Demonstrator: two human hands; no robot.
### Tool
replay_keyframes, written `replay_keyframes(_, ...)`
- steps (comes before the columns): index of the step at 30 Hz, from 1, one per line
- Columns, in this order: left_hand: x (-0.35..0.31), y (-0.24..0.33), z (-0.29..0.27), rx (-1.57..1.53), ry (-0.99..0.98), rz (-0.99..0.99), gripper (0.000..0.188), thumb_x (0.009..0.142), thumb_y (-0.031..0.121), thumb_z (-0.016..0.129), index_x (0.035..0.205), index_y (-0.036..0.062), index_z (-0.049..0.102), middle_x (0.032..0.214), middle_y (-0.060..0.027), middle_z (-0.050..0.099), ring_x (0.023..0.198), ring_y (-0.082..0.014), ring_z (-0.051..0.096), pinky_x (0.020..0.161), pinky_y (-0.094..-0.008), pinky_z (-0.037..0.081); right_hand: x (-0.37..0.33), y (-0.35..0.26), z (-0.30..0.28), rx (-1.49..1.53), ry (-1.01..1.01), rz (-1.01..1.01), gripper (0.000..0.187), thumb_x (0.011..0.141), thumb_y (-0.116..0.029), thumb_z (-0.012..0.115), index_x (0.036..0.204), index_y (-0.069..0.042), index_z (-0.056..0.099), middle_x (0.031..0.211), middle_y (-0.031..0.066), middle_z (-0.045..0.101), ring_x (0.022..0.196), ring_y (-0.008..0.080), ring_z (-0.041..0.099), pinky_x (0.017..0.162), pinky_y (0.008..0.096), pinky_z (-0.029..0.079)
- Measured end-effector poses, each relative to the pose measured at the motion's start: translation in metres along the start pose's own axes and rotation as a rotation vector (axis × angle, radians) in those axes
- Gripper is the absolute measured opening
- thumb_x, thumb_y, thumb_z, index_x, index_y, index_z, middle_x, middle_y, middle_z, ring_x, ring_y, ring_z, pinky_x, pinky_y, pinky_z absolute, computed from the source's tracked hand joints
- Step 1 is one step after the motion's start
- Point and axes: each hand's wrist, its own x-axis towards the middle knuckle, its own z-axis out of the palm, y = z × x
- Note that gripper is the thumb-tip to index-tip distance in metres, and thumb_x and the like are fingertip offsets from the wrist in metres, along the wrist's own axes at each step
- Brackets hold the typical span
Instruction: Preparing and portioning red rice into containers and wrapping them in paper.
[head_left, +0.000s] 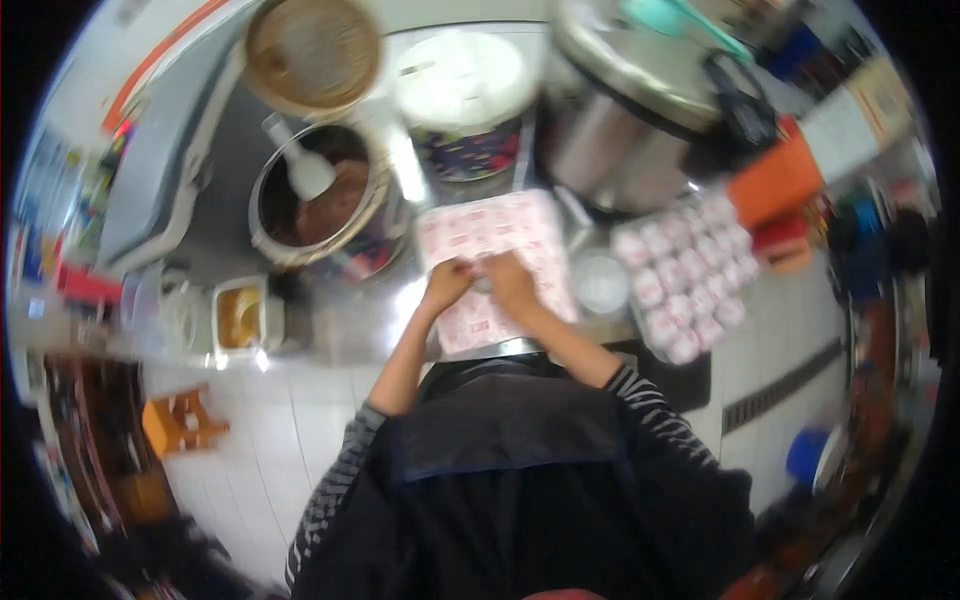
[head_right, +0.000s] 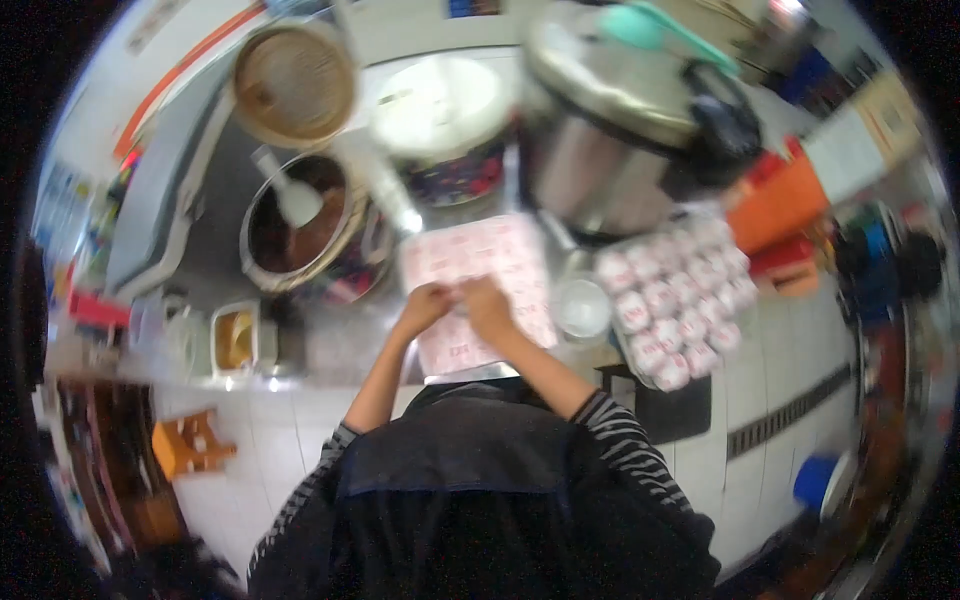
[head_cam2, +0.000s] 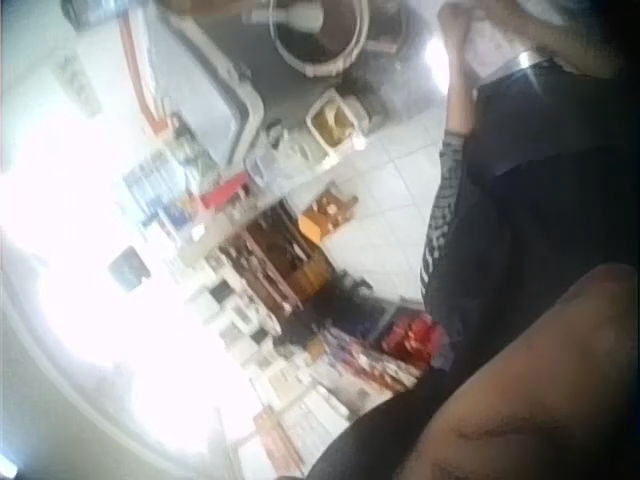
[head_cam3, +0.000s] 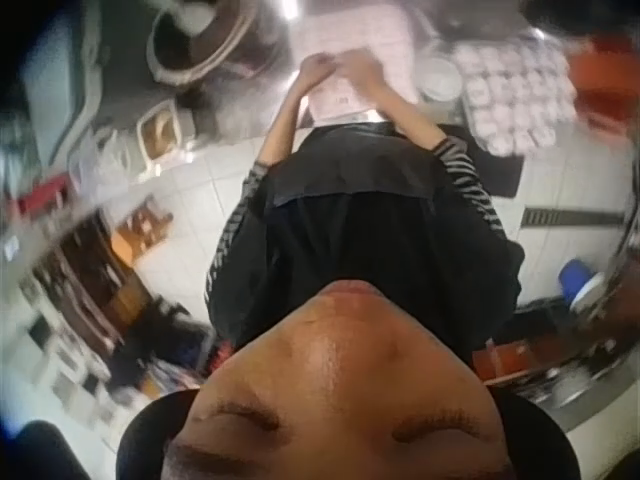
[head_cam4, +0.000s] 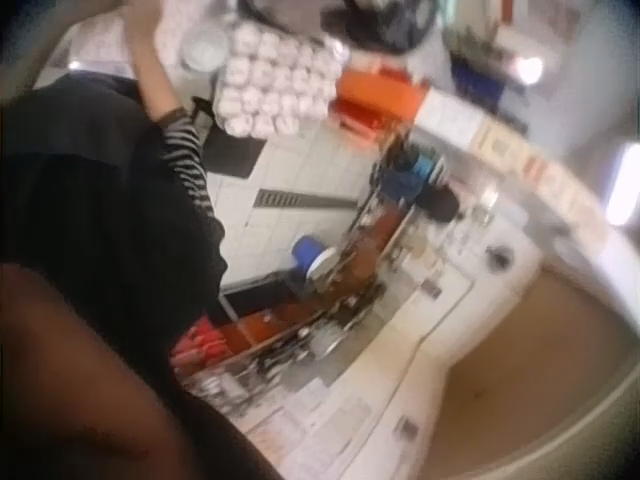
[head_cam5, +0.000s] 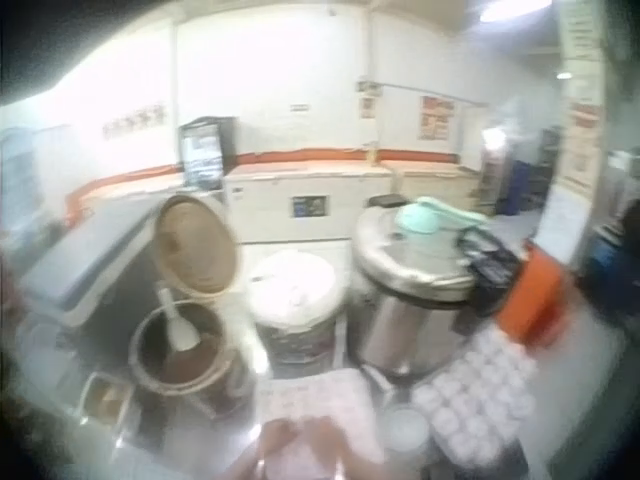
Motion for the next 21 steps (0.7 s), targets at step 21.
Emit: replay_keyframes(21, -0.050, 0.045, 0.006, -0.553, 0.078, -0.341, 0.047, 0.088, 0.024, 0.053, 0.131, 0.0054, 0.047, 0.107, -0.0106, 0.063, 0.091, -0.0193, 0.060, 0.080, -0.0279, 0.047, -0.162, 0.187, -0.305, 0.040, 1.177, 0.930, 0.037, 0.080, -0.034, 0.071, 0.095, -0.001, 0.063, 0.086, 0.0131, 0.066, 0.075, 0.0231, 0.063, 0.069, 0.0355, 0.050)
